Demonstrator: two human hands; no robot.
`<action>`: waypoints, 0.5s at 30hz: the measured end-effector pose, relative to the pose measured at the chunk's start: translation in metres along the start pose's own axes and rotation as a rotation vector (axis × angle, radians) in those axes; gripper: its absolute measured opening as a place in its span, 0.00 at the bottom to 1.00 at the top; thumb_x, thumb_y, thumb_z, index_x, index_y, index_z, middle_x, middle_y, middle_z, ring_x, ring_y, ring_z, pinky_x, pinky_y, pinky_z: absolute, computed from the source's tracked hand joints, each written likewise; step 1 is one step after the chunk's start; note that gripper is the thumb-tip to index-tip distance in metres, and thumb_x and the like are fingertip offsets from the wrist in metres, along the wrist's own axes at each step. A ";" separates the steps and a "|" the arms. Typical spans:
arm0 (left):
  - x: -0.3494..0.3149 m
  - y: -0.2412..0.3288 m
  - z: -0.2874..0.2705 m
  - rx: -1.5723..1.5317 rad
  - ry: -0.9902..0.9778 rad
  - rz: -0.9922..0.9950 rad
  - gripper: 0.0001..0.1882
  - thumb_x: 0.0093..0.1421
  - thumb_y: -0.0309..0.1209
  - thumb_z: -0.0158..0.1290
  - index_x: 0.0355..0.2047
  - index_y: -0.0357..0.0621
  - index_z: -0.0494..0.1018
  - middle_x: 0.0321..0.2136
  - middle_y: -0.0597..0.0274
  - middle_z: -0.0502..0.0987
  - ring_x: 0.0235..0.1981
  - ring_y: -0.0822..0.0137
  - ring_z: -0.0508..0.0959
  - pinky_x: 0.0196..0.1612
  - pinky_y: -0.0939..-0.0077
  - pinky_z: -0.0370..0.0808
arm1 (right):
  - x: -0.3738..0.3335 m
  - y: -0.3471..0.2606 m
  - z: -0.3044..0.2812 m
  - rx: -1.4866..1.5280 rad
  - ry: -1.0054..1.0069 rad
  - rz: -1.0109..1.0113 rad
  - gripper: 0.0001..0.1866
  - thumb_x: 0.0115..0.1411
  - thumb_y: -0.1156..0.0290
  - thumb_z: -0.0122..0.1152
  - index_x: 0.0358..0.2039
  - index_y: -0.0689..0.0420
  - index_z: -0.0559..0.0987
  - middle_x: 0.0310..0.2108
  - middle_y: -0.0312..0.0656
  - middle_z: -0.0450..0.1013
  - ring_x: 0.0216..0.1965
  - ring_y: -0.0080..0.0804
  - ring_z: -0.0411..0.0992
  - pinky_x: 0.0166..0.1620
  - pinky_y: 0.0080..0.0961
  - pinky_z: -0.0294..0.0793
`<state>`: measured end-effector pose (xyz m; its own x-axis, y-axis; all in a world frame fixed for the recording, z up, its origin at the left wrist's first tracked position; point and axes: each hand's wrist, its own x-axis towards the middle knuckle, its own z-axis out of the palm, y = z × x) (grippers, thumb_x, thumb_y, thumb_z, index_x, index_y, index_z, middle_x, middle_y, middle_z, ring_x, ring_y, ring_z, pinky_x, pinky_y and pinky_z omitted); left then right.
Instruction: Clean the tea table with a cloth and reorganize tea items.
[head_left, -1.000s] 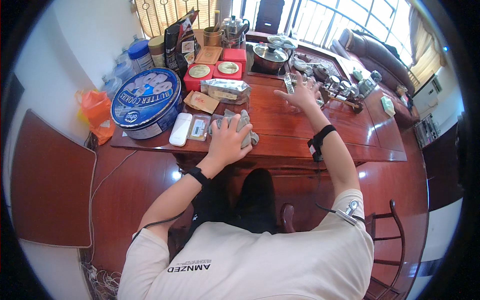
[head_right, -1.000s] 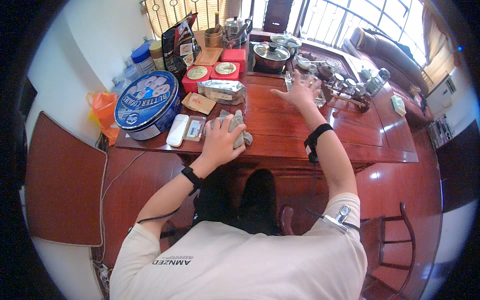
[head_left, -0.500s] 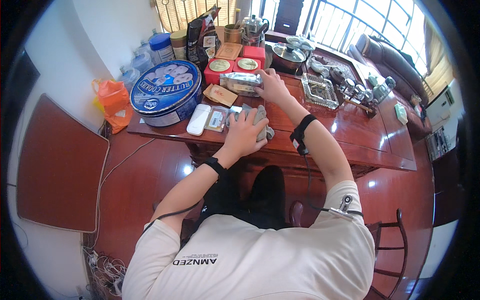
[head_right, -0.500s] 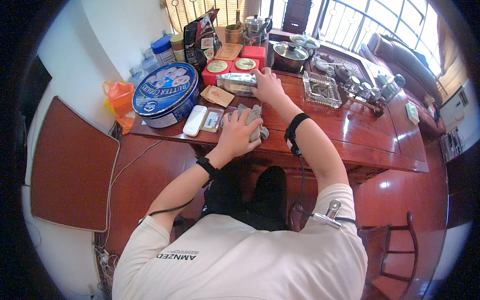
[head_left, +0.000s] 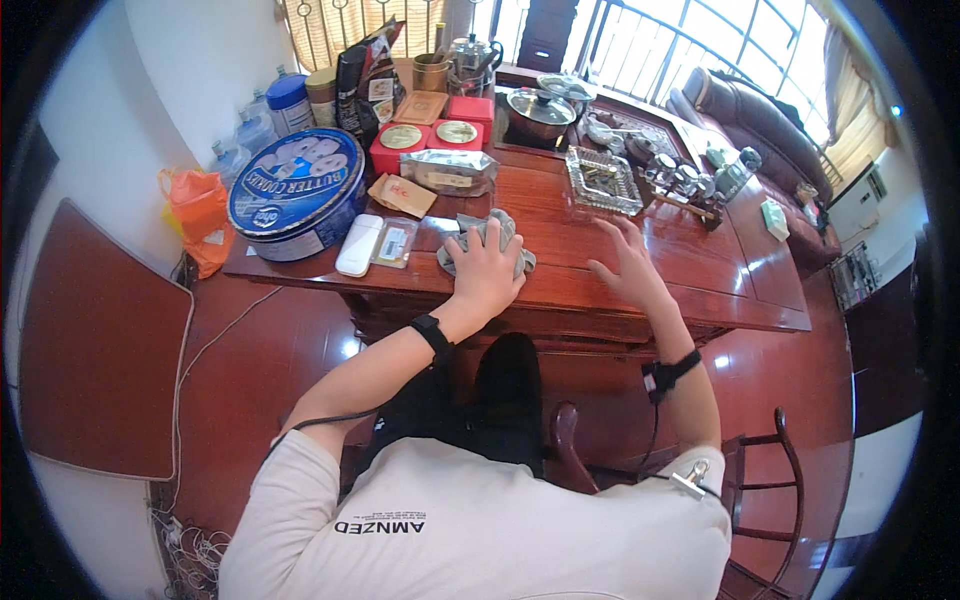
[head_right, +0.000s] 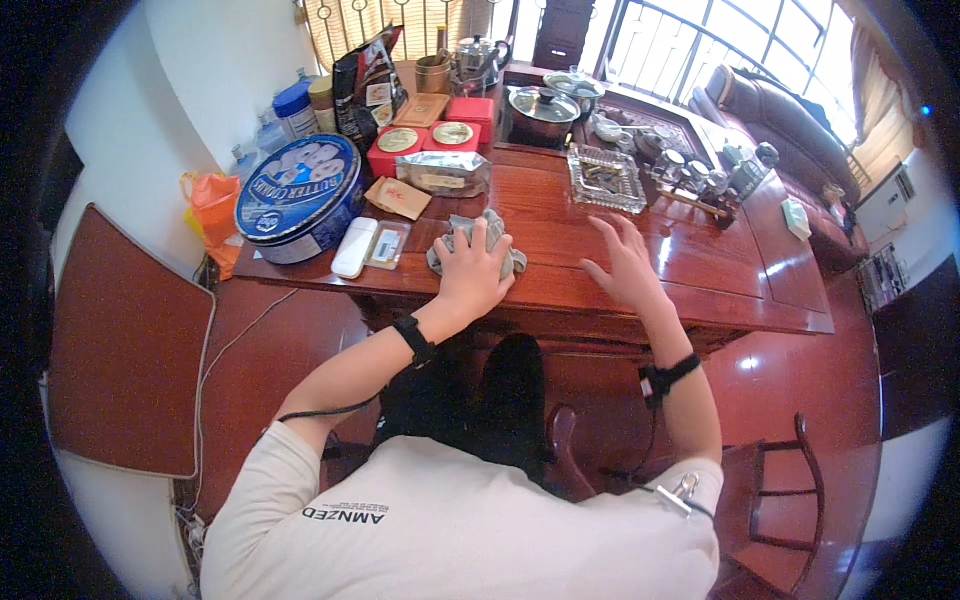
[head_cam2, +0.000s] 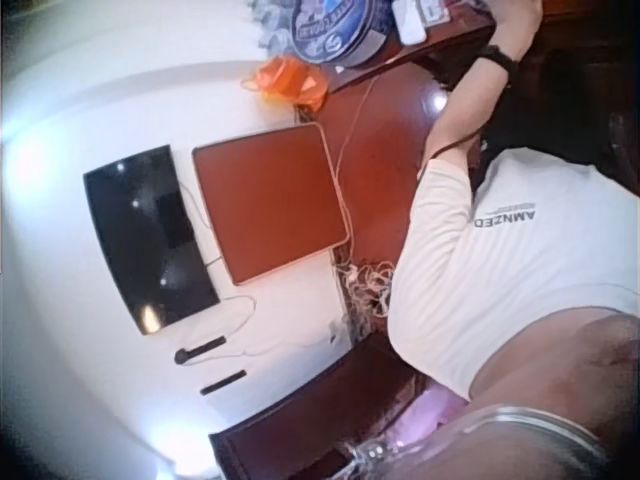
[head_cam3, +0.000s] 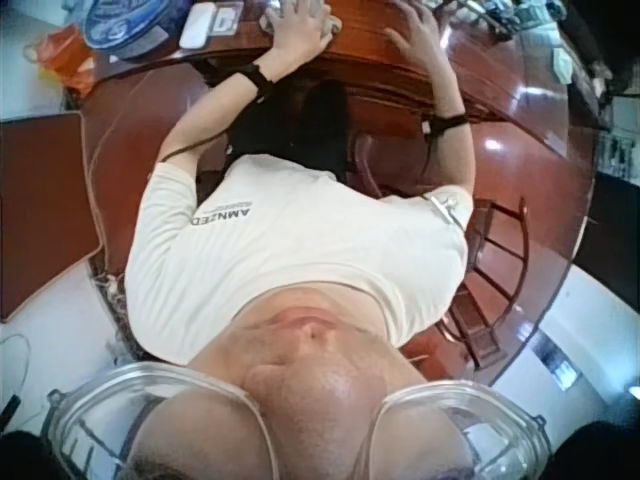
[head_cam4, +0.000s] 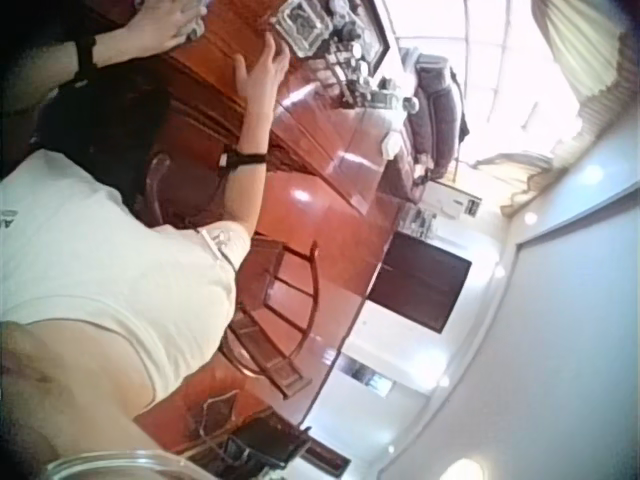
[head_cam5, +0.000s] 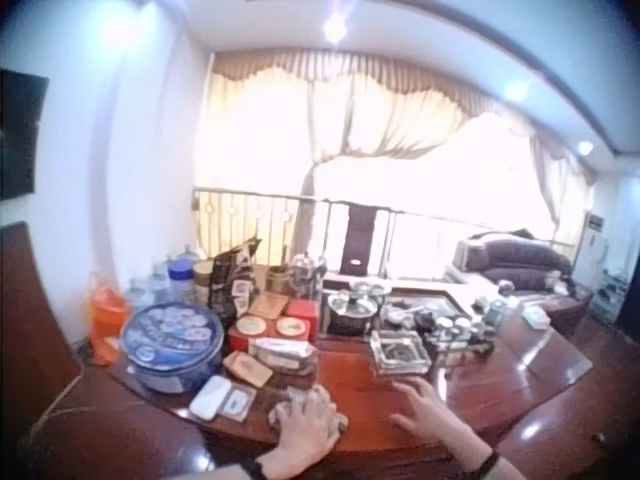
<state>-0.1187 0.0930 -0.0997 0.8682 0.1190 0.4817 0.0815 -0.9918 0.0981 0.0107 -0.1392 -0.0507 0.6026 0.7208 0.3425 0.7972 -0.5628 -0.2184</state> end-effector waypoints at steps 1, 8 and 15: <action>0.005 0.009 0.003 -0.014 0.003 0.006 0.28 0.52 0.45 0.59 0.52 0.56 0.68 0.56 0.50 0.60 0.51 0.46 0.64 0.48 0.35 0.60 | -0.019 0.014 -0.003 -0.013 -0.002 0.008 0.34 0.57 0.58 0.64 0.62 0.50 0.62 0.62 0.60 0.55 0.61 0.59 0.58 0.62 0.48 0.60; 0.045 0.104 0.027 -0.036 -0.273 0.073 0.29 0.60 0.51 0.51 0.59 0.57 0.65 0.62 0.50 0.56 0.58 0.42 0.60 0.50 0.26 0.58 | -0.106 0.106 0.035 -0.340 0.390 0.485 0.27 0.64 0.57 0.52 0.63 0.48 0.63 0.64 0.55 0.54 0.65 0.57 0.53 0.63 0.50 0.56; 0.029 0.175 0.033 -0.121 -0.231 0.244 0.30 0.56 0.52 0.55 0.57 0.57 0.66 0.61 0.49 0.55 0.58 0.39 0.58 0.50 0.25 0.59 | -0.109 0.109 0.040 -0.400 0.411 0.500 0.24 0.67 0.59 0.46 0.62 0.50 0.65 0.64 0.49 0.56 0.66 0.51 0.53 0.63 0.48 0.54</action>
<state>-0.0628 -0.0788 -0.0973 0.9438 -0.1481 0.2955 -0.1886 -0.9754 0.1137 0.0337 -0.2627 -0.1483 0.7645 0.1771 0.6198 0.3123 -0.9429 -0.1158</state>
